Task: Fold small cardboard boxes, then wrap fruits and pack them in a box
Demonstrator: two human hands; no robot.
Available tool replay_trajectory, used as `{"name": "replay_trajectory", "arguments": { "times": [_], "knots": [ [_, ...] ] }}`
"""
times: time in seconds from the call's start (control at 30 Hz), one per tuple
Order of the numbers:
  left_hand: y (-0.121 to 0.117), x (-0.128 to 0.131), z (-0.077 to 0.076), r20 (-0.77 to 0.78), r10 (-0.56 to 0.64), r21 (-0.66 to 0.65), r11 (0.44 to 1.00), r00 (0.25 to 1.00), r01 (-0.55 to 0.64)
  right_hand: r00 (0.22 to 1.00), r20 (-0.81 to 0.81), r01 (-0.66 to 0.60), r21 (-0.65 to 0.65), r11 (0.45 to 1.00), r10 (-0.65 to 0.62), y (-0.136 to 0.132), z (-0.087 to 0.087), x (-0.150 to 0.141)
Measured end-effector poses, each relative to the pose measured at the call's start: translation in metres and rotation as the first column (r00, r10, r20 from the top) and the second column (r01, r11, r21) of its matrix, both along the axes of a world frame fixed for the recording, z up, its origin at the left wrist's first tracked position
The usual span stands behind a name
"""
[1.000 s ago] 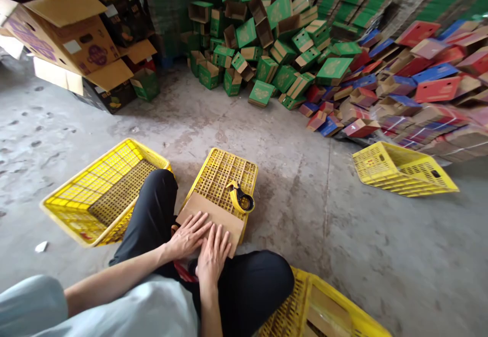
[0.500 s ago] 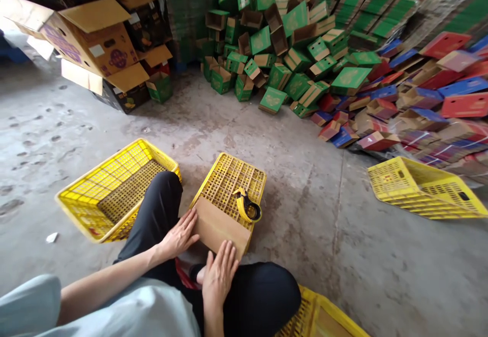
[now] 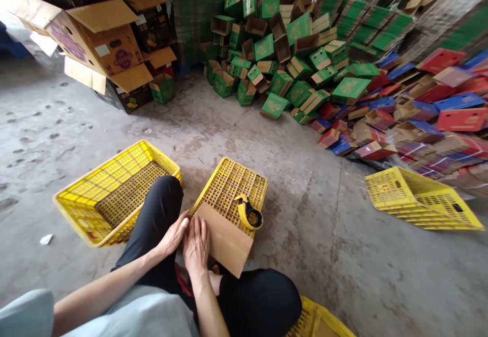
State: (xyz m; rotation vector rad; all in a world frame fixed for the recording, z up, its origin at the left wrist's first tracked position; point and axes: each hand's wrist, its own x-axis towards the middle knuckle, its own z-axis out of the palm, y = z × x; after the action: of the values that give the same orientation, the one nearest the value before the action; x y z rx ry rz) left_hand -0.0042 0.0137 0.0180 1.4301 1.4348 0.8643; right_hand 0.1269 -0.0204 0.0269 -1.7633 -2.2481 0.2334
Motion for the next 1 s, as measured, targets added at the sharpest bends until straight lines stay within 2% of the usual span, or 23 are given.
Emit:
{"name": "replay_trajectory", "arguments": {
  "times": [0.23, 0.37, 0.43, 0.57, 0.7, 0.83, 1.0],
  "knots": [
    [0.001, 0.002, -0.001, 0.072, 0.011, 0.004, 1.000, 0.997, -0.011, 0.994, 0.068, 0.084, -0.036, 0.996, -0.081, 0.026, 0.003, 0.002],
    [0.002, 0.000, -0.002, 0.000, -0.031, 0.024, 0.999, 1.000, 0.031, 0.986, 0.086, 0.143, -0.041, 0.989, -0.140, 0.032, 0.003, -0.001],
    [0.000, -0.002, -0.004, -0.068, -0.093, 0.068, 0.993, 0.993, 0.098, 0.987, 0.084, 0.143, -0.042, 0.989, -0.139, 0.030, 0.003, 0.001],
    [-0.006, -0.002, -0.009, -0.264, -0.210, 0.168, 0.951, 0.941, 0.259, 0.988, 0.066, 0.144, -0.011, 0.990, -0.143, 0.012, 0.002, 0.014],
    [-0.013, 0.003, -0.016, -0.454, -0.218, 0.286, 0.883, 0.864, 0.373, 0.969, 0.062, 0.235, 0.048, 0.971, -0.238, -0.015, 0.000, 0.048],
    [-0.014, 0.008, -0.023, -0.547, -0.174, 0.346, 0.843, 0.819, 0.411, 0.934, 0.036, 0.349, 0.105, 0.931, -0.355, -0.045, -0.011, 0.097],
    [-0.002, 0.020, -0.031, -0.631, -0.126, 0.341, 0.841, 0.765, 0.420, 0.863, -0.065, 0.504, 0.081, 0.860, -0.500, -0.069, -0.029, 0.139]
  ]
}}
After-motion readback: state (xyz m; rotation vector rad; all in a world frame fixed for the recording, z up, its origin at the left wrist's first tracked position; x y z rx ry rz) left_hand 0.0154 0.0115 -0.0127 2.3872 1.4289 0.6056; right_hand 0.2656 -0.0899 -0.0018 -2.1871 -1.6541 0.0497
